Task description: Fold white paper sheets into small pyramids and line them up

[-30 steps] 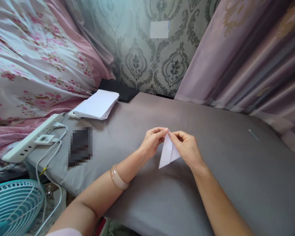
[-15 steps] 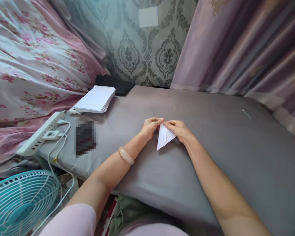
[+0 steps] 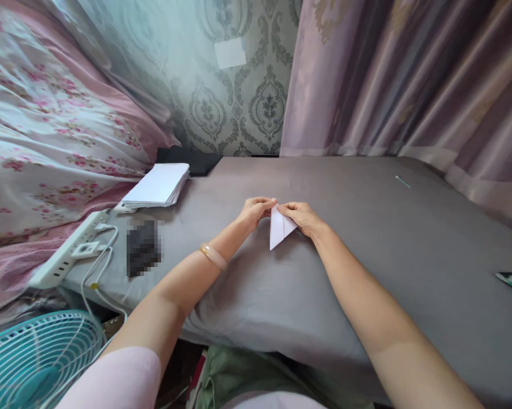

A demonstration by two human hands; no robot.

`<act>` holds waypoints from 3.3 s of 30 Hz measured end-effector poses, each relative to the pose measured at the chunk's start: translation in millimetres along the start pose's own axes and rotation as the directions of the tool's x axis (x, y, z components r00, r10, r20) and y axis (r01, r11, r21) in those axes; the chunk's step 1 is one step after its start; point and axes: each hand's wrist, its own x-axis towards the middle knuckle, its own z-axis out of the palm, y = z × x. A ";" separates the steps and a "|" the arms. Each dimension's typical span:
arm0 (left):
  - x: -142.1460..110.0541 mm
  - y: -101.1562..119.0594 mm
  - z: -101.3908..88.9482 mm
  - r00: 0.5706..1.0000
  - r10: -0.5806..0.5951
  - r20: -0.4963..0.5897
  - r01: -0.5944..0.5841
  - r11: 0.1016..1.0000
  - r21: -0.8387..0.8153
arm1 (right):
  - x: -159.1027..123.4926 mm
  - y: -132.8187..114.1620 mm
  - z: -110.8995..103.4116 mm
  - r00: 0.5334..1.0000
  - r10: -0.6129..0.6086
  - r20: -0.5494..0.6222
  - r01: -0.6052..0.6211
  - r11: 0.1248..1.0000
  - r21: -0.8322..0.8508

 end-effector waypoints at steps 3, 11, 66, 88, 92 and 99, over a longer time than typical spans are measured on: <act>5.0 7.8 2.8 0.999 0.006 0.054 -0.006 1.000 -0.010 | 5.1 1.3 -7.8 1.000 -0.019 -0.006 0.019 0.999 0.046; 1.6 8.4 4.9 0.981 -0.019 0.192 0.031 0.998 -0.062 | 11.7 -0.7 -26.3 0.994 -0.068 -0.086 0.081 0.983 0.164; 8.3 -17.6 -3.8 0.975 0.221 -0.024 -0.217 0.968 0.126 | -10.1 3.8 14.0 0.758 -0.652 0.001 0.306 0.354 -0.884; 5.2 0.9 -13.6 0.976 -0.117 0.186 0.159 0.960 -0.232 | -13.6 3.7 1.9 0.806 -0.564 0.178 0.335 0.187 -0.923; 10.5 -2.0 -10.4 0.987 -0.162 -0.010 0.153 0.947 -0.281 | -4.1 10.4 -3.4 0.819 -0.557 0.137 0.427 0.432 -0.794; 10.9 2.6 -7.8 0.984 -0.176 -0.039 0.156 0.939 -0.305 | 4.0 -0.9 -2.6 0.972 -0.018 -0.233 0.005 0.998 -0.055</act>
